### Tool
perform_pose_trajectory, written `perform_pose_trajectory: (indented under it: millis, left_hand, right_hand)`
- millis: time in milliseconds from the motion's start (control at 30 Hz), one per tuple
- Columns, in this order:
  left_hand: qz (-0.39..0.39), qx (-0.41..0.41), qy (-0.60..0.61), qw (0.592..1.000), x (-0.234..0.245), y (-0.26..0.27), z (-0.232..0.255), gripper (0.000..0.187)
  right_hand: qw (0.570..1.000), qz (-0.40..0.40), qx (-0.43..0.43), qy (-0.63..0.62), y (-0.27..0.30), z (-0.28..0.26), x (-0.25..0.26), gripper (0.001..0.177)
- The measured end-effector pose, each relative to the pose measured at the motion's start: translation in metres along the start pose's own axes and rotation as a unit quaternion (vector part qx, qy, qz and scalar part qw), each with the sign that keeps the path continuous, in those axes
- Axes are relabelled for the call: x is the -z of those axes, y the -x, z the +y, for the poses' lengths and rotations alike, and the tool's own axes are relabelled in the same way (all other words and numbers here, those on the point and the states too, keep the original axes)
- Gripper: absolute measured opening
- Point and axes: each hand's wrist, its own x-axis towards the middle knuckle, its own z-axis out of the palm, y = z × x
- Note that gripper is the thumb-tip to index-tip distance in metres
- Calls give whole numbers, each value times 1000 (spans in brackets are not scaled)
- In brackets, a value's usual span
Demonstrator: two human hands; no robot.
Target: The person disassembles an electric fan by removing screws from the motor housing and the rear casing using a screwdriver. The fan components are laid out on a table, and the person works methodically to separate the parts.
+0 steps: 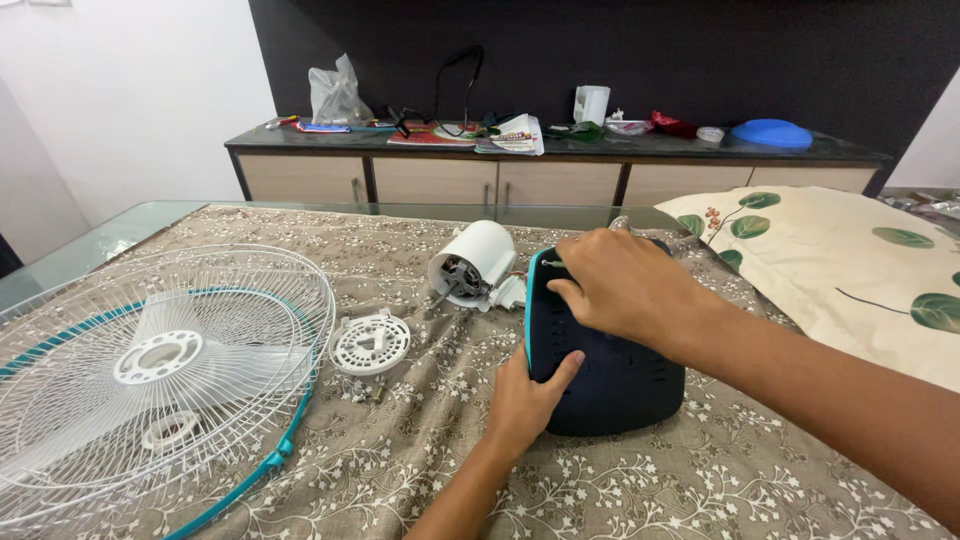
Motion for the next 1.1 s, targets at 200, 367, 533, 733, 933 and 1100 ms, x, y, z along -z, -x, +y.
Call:
perform_pose_trajectory:
  millis: [200, 367, 533, 733, 933, 1100]
  left_hand:
    - [1, -6, 17, 1000, 0, 0, -2, 47]
    - [4, -1, 6, 1000, 0, 1, -3, 47]
    - [-2, 26, -3, 1000, 1, 1, 0, 49]
    - [-1, 29, -16, 999, 1, 1, 1, 49]
    - [1, 45, -54, 998, -3, -1, 0, 51]
    - [6, 12, -30, 999, -2, 0, -1, 52]
  right_hand:
    - [994, 3, -108, -26, -3, -3, 9, 31]
    - [992, -9, -116, -51, -4, -3, 5, 26]
    - [994, -2, -94, -57, -1, 1, -2, 21]
    - [998, 58, 0, -25, 7, 7, -17, 12]
    - [995, 87, 45, -8, 8, 9, -17, 22]
    - [993, 101, 37, -49, 3, 2, -3, 14]
